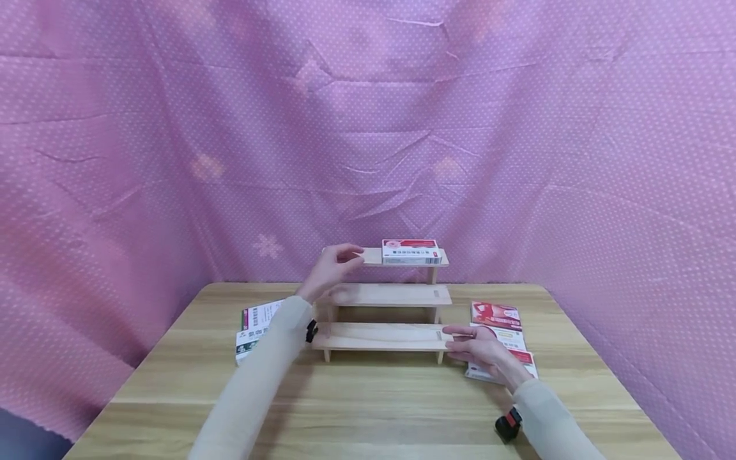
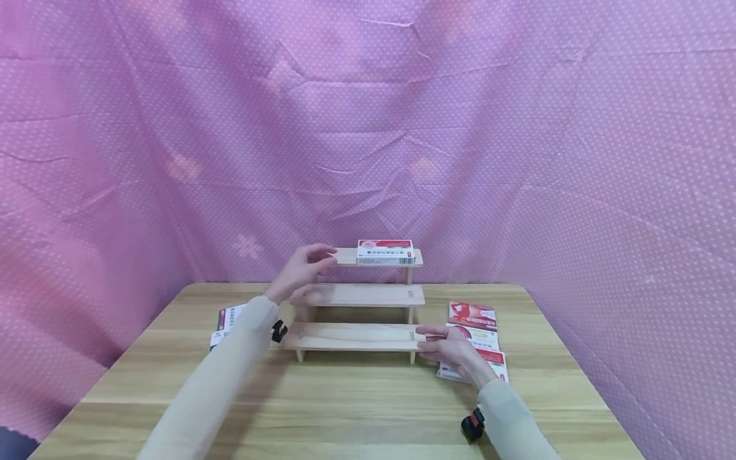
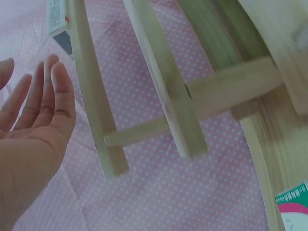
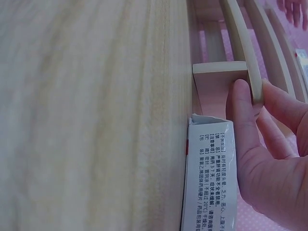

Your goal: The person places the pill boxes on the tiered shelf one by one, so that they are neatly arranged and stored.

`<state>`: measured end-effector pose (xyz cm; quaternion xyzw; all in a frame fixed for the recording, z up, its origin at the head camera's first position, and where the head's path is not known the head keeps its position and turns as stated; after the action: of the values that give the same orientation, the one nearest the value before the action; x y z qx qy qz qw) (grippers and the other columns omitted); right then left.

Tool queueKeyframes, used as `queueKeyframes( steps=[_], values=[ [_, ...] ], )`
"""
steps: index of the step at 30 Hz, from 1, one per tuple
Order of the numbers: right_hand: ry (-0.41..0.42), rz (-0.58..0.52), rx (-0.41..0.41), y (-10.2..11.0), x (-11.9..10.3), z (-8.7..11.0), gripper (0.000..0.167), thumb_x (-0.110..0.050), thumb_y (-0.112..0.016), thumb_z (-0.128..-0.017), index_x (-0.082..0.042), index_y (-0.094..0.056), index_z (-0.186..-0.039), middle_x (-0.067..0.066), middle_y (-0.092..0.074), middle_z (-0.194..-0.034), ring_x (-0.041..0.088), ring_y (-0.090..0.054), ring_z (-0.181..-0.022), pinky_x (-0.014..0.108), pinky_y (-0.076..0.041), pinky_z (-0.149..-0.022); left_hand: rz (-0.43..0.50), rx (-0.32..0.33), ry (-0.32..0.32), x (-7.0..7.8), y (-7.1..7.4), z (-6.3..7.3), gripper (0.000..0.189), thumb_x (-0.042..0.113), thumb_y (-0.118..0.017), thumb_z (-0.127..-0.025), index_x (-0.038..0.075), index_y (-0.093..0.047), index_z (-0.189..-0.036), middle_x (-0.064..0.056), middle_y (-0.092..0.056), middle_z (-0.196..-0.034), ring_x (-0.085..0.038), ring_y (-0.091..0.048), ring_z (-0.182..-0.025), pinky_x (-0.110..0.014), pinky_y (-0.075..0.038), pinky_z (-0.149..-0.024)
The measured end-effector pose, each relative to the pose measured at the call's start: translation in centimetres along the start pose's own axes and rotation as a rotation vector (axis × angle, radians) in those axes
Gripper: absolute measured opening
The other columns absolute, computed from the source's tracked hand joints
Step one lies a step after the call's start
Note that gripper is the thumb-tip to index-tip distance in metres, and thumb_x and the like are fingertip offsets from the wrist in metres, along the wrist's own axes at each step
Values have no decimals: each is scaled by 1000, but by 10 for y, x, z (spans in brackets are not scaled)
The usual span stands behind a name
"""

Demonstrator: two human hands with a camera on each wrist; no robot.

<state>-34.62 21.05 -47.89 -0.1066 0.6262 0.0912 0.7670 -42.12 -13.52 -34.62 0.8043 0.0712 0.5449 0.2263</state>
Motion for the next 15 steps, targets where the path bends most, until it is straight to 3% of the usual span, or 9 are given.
queueKeyframes(
  steps=[7, 15],
  values=[
    [7, -8, -5, 2, 0, -1, 51, 0, -64, -91, 9, -47, -138, 13, -64, -116, 19, -67, -102, 38, -56, -94, 14, -37, -24, -11, 18, 20, 30, 19, -63, -96, 1, -65, -121, -13, -71, -106, -27, -68, -95, -34, -60, -79],
    [2, -13, 2, 1, 3, 0, 48, 1, -64, -91, 9, -49, -137, 15, -64, -116, 19, -67, -101, 38, -56, -94, 34, -65, 32, -28, 36, 46, 33, 25, -63, -96, 5, -64, -122, -21, -69, -111, -26, -69, -94, -40, -60, -82]
  ],
)
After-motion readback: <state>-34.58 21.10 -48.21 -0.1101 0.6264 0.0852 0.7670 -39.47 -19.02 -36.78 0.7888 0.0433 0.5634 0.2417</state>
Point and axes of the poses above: each hand's wrist, its own z-axis away from the middle knuckle, its own y-axis out of the back of the hand, x = y × z, the point moved 2 cm from there along -z, towards the middle knuckle
